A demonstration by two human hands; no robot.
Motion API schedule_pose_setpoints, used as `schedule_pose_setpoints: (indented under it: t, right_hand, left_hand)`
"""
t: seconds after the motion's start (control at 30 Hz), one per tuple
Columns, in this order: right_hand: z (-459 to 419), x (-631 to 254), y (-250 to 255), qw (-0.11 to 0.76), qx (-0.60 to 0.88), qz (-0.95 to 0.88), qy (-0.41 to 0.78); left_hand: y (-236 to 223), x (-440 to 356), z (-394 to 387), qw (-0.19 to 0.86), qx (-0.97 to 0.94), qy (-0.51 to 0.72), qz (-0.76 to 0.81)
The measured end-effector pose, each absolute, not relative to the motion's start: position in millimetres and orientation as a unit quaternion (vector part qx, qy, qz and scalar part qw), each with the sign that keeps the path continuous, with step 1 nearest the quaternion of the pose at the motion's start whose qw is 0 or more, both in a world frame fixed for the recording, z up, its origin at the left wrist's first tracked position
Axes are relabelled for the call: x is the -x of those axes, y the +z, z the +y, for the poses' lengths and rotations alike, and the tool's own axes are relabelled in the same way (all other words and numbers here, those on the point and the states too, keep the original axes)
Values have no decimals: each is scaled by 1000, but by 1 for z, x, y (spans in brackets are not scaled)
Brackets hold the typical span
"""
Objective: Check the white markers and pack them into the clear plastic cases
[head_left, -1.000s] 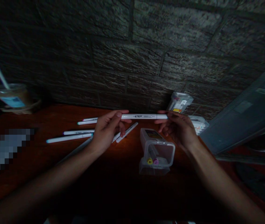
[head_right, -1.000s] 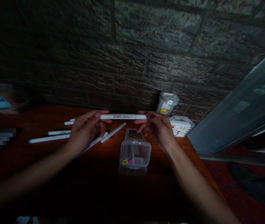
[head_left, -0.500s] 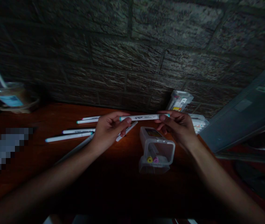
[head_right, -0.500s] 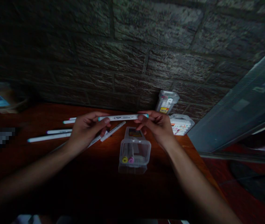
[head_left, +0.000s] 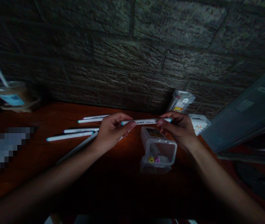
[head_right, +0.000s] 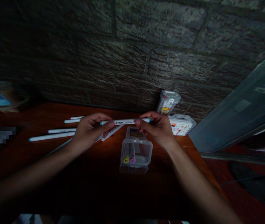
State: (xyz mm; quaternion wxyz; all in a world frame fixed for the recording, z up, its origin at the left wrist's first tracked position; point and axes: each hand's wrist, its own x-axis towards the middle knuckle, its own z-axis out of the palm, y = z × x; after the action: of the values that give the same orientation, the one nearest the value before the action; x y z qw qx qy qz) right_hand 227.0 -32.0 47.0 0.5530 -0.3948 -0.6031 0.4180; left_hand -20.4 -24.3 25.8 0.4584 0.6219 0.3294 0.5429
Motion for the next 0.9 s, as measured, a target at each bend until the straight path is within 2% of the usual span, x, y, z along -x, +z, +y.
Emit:
schedule_pose_setpoints:
  t: [0.6,0.9]
  right_hand:
    - [-33,-227,55,577,365,-539,495]
    - [-32,-229,56,571,369,-529,508]
  left_hand:
    - [26,23,-18,555,-511,589,291]
    - [27,23,-18,563,-494,594,293]
